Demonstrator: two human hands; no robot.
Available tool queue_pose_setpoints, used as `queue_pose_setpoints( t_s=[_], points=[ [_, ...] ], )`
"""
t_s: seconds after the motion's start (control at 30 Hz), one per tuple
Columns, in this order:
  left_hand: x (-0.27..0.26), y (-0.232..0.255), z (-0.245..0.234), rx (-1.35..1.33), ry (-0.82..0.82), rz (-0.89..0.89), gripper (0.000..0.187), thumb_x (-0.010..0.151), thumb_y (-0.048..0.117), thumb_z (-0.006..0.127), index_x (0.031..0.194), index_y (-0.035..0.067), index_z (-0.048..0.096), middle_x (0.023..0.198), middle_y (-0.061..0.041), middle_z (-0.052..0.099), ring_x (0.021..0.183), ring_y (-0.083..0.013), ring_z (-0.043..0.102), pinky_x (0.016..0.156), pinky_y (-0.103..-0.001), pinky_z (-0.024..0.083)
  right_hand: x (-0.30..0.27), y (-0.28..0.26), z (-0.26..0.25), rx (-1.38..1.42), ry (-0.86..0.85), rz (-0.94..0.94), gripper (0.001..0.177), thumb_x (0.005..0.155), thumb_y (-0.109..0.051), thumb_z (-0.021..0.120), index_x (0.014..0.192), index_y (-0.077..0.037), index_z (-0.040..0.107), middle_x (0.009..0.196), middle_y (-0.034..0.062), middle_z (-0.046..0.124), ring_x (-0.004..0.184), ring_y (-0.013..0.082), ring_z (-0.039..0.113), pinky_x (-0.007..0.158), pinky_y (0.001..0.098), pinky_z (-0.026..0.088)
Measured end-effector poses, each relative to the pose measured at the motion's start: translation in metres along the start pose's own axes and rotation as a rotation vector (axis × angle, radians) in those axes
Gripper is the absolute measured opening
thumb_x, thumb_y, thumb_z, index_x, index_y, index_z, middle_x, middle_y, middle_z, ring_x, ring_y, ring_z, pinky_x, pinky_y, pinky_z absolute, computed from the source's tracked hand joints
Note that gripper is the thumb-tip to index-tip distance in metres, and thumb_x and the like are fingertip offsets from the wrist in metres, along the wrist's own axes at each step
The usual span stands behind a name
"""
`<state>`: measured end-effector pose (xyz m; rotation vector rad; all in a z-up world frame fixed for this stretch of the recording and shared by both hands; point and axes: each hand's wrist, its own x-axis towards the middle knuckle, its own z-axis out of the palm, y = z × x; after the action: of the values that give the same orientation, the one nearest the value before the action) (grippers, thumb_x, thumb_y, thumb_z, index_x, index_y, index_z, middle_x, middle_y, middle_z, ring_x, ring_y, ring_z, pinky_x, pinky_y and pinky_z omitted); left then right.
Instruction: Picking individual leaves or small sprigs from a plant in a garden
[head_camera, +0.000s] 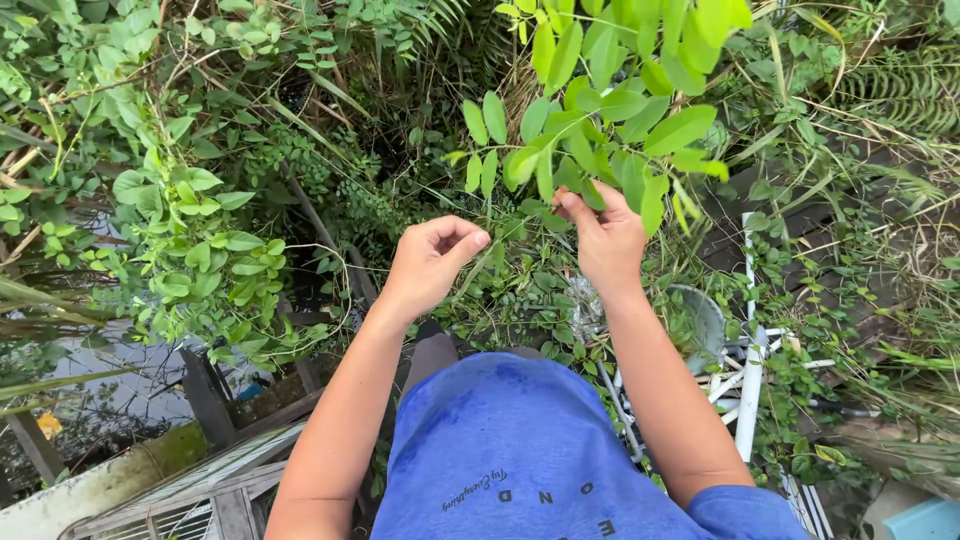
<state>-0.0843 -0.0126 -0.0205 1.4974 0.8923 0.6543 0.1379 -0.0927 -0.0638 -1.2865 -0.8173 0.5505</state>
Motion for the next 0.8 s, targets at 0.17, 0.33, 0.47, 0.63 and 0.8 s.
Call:
queue_pose_setpoints(
  t_s=[0.17, 0.33, 0.47, 0.63, 0.8],
  points=[
    [0.0, 0.008, -0.007, 0.022, 0.068, 0.068, 0.009, 0.096, 0.013, 0.072, 0.091, 0.013, 0.08, 0.073, -0.005, 0.072, 0.069, -0.0082, 0.059, 0.066, -0.025, 0.052, 0.004, -0.016, 0.0, -0.104, -0.032, -0.011, 0.011, 0.1, -0.003, 0.07, 0.11, 0.0, 0.074, 0.09, 0.0165, 0.074, 0.082, 0.0194, 0.07, 0.078, 0.0351, 0.065],
    [-0.001, -0.008, -0.022, -0.059, 0.195, 0.015, 0.013, 0.094, 0.005, 0.072, 0.106, 0.008, 0.076, 0.09, -0.009, 0.074, 0.081, -0.0113, 0.066, 0.077, -0.027, 0.057, 0.015, -0.017, -0.007, -0.116, 0.039, 0.001, 0.006, 0.1, -0.001, 0.07, 0.104, -0.002, 0.073, 0.088, 0.0086, 0.074, 0.084, 0.0106, 0.068, 0.079, 0.0252, 0.061],
    [-0.005, 0.005, -0.019, -0.049, 0.227, -0.006, 0.027, 0.096, 0.011, 0.072, 0.122, 0.006, 0.073, 0.106, -0.015, 0.076, 0.093, -0.0166, 0.07, 0.082, -0.031, 0.059, 0.017, -0.012, -0.007, -0.064, 0.046, 0.038, 0.007, 0.099, 0.002, 0.07, 0.106, 0.001, 0.073, 0.092, 0.0127, 0.075, 0.087, 0.0137, 0.071, 0.081, 0.0295, 0.063],
    [-0.006, -0.002, 0.005, -0.096, 0.156, -0.05, 0.033, 0.094, 0.019, 0.076, 0.124, 0.005, 0.072, 0.108, -0.017, 0.075, 0.094, -0.0209, 0.07, 0.084, -0.035, 0.059, 0.013, -0.013, 0.005, -0.046, 0.029, 0.06, 0.008, 0.098, 0.001, 0.071, 0.105, 0.0, 0.074, 0.092, 0.0114, 0.075, 0.087, 0.0132, 0.071, 0.082, 0.029, 0.064],
    [-0.002, -0.016, 0.021, -0.155, 0.115, -0.064, 0.035, 0.089, 0.023, 0.083, 0.118, 0.006, 0.076, 0.102, -0.012, 0.077, 0.09, -0.0146, 0.071, 0.081, -0.03, 0.06, 0.015, -0.009, 0.01, 0.005, -0.009, 0.053, 0.008, 0.098, 0.001, 0.072, 0.105, 0.003, 0.073, 0.093, 0.0149, 0.074, 0.089, 0.0165, 0.072, 0.082, 0.0334, 0.065]
  ],
)
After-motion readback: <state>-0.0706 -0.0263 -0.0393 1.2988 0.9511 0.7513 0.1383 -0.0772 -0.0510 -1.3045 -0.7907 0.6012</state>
